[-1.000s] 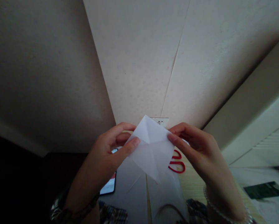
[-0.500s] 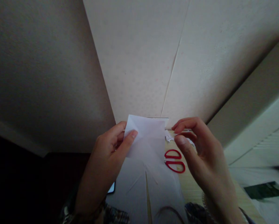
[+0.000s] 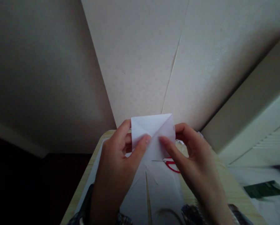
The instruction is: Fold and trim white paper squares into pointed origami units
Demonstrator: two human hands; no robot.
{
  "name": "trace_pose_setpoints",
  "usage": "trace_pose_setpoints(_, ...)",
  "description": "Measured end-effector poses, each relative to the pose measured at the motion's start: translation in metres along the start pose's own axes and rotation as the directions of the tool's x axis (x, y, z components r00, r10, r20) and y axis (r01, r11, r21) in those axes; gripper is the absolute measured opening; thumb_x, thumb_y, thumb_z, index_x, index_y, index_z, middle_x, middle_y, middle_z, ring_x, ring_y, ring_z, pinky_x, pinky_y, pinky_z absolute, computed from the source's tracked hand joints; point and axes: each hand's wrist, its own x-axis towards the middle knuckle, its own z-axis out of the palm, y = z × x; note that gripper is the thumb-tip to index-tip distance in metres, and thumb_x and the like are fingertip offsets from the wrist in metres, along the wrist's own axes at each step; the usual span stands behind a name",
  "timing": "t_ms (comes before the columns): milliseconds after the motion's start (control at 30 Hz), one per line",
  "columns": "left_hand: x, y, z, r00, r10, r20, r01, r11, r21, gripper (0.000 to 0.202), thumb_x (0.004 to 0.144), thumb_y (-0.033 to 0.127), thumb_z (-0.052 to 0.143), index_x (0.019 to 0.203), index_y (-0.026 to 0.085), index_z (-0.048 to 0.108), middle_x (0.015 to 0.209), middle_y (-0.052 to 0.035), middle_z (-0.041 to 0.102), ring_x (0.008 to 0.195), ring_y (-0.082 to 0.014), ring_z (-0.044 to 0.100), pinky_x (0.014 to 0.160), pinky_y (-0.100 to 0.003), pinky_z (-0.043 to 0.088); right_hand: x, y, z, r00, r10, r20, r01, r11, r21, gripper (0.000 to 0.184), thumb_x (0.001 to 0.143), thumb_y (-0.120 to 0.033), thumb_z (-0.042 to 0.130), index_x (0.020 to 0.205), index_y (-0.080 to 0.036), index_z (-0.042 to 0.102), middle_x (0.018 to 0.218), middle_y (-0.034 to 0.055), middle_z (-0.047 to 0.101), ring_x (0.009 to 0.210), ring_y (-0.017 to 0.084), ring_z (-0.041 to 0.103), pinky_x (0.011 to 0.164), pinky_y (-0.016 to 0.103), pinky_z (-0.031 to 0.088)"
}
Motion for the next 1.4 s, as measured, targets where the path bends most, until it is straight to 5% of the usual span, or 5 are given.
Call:
trace_pose_setpoints(400, -0.002, 0.002, 0.005, 0.992, -0.014, -0.123, 0.002, 0.995, -0.099, 0.020, 0.073, 0.018, 0.079, 0.089, 0.026, 0.070, 0.076, 0.0077, 0.078, 0.066, -0.0135, 0.076, 0.054, -0.014, 0.058, -0.002, -0.003, 0.006, 0.998, -0.056, -0.016, 0.056, 0.998, -0.041, 0.012, 0.086, -0.022, 0.065, 0.076, -0.022, 0.060, 0.066, -0.0033, 0.063, 0.060, 0.013, 0.057, 0.054, 0.024, 0.044)
trace_pose_setpoints(700, -0.004, 0.003, 0.011, 0.962, 0.006, -0.272, -0.047, 0.989, -0.143, 0.018, 0.072, 0.017, 0.081, 0.082, 0.024, 0.068, 0.067, 0.0099, 0.078, 0.058, -0.0110, 0.074, 0.046, -0.009, 0.055, -0.011, -0.001, 0.005, 0.943, -0.316, -0.107, 0.305, 0.947, -0.103, 0.010, 0.090, -0.017, 0.067, 0.081, -0.020, 0.064, 0.072, -0.0037, 0.062, 0.067, 0.010, 0.057, 0.061, 0.024, 0.045)
trace_pose_setpoints(967, -0.004, 0.001, 0.008, 0.972, 0.053, -0.230, -0.071, 0.995, -0.073, 0.026, 0.075, 0.020, 0.079, 0.097, 0.028, 0.070, 0.067, 0.0077, 0.077, 0.054, -0.0141, 0.073, 0.040, -0.013, 0.053, -0.007, 0.004, 0.004, 0.834, -0.532, -0.146, 0.496, 0.839, -0.224, 0.017, 0.087, -0.009, 0.068, 0.094, -0.024, 0.065, 0.112, 0.0020, 0.061, 0.105, 0.017, 0.059, 0.087, 0.033, 0.050)
trace_pose_setpoints(1167, -0.003, -0.002, 0.004, 0.988, 0.038, -0.152, -0.044, 0.998, -0.039, 0.032, 0.076, 0.021, 0.076, 0.106, 0.029, 0.068, 0.075, 0.0059, 0.078, 0.059, -0.0150, 0.074, 0.046, -0.016, 0.055, -0.005, 0.005, -0.003, 0.831, -0.551, -0.074, 0.524, 0.821, -0.226, 0.019, 0.088, -0.011, 0.067, 0.096, -0.028, 0.062, 0.140, 0.0023, 0.053, 0.122, 0.029, 0.052, 0.090, 0.044, 0.050)
trace_pose_setpoints(1400, 0.000, 0.004, 0.004, 0.989, 0.042, -0.139, -0.051, 0.997, -0.063, 0.031, 0.075, 0.023, 0.075, 0.105, 0.026, 0.068, 0.078, 0.0028, 0.078, 0.067, -0.0188, 0.076, 0.050, -0.020, 0.057, -0.004, 0.007, -0.004, 0.857, -0.515, -0.024, 0.512, 0.856, -0.069, 0.017, 0.089, -0.010, 0.064, 0.096, -0.026, 0.062, 0.137, -0.0007, 0.058, 0.122, 0.021, 0.055, 0.095, 0.036, 0.052)
